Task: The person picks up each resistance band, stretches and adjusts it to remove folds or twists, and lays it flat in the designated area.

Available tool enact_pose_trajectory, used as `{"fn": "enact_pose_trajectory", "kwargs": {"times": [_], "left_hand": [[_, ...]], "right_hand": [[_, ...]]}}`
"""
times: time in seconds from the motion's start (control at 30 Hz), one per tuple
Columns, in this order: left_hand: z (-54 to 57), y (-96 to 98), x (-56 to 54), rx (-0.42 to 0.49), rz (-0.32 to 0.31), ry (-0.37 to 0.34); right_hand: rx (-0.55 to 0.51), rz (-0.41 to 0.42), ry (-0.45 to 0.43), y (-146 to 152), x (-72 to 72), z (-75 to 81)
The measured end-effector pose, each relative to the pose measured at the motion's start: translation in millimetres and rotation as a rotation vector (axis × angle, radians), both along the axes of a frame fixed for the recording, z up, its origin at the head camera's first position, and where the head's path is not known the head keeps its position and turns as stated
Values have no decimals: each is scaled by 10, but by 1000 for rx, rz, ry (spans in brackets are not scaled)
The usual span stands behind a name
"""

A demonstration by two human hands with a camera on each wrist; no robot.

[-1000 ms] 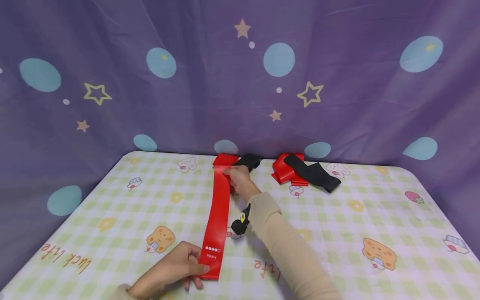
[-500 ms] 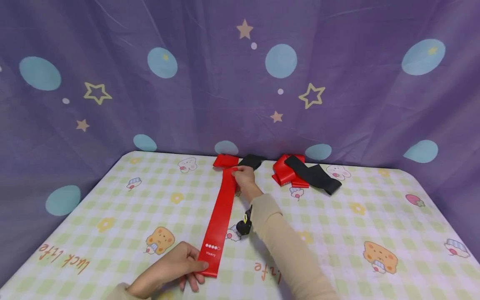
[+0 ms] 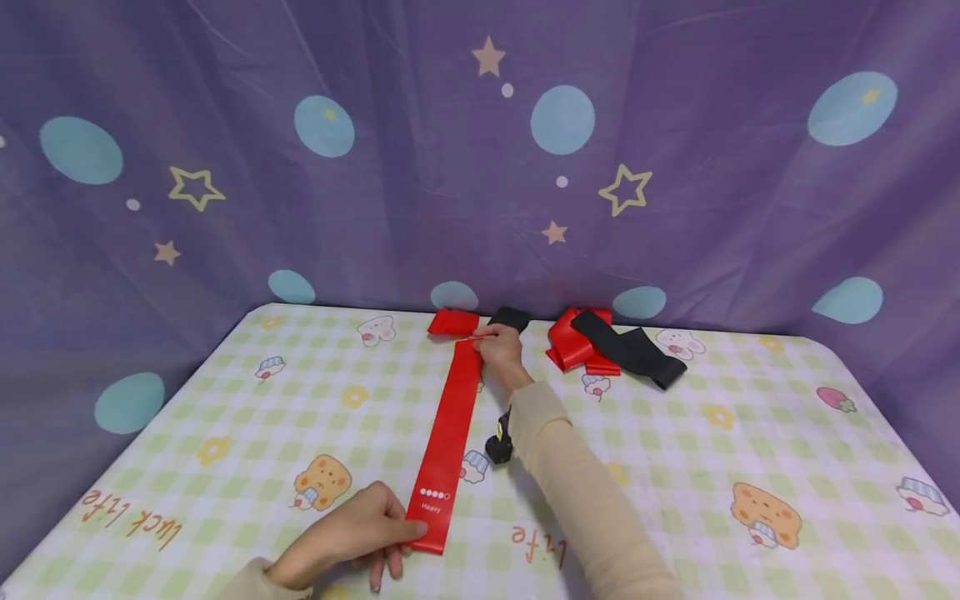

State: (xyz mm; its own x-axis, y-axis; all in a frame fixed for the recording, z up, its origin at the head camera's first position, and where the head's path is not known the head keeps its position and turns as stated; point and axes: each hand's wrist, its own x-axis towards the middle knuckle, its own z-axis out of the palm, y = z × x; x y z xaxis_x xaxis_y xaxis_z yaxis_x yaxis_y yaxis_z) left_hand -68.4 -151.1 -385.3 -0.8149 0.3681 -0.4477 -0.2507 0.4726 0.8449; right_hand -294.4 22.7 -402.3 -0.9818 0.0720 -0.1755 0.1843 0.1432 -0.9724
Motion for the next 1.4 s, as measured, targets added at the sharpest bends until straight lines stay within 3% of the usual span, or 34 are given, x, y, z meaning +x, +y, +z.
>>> {"fn": "enact_pose_trajectory", "kwargs": {"times": [0.37, 0.57, 0.8, 0.97, 1.13, 1.4], "left_hand": [[66, 109, -19, -132, 20, 41], [96, 114, -19, -171, -22, 76], [171, 123, -13, -377, -74, 177], [236, 171, -51, -356, -44, 254], [295, 255, -168, -303, -37, 337], [258, 450, -348, -356, 2, 443]], "right_hand": [[148, 43, 206, 9, -52, 26], [168, 51, 189, 66, -42, 103], [306, 50, 234, 225, -1, 197], [315, 76, 231, 360, 1, 247], [340, 61, 202, 527, 33, 321], [463, 60, 233, 810, 106, 407]]}}
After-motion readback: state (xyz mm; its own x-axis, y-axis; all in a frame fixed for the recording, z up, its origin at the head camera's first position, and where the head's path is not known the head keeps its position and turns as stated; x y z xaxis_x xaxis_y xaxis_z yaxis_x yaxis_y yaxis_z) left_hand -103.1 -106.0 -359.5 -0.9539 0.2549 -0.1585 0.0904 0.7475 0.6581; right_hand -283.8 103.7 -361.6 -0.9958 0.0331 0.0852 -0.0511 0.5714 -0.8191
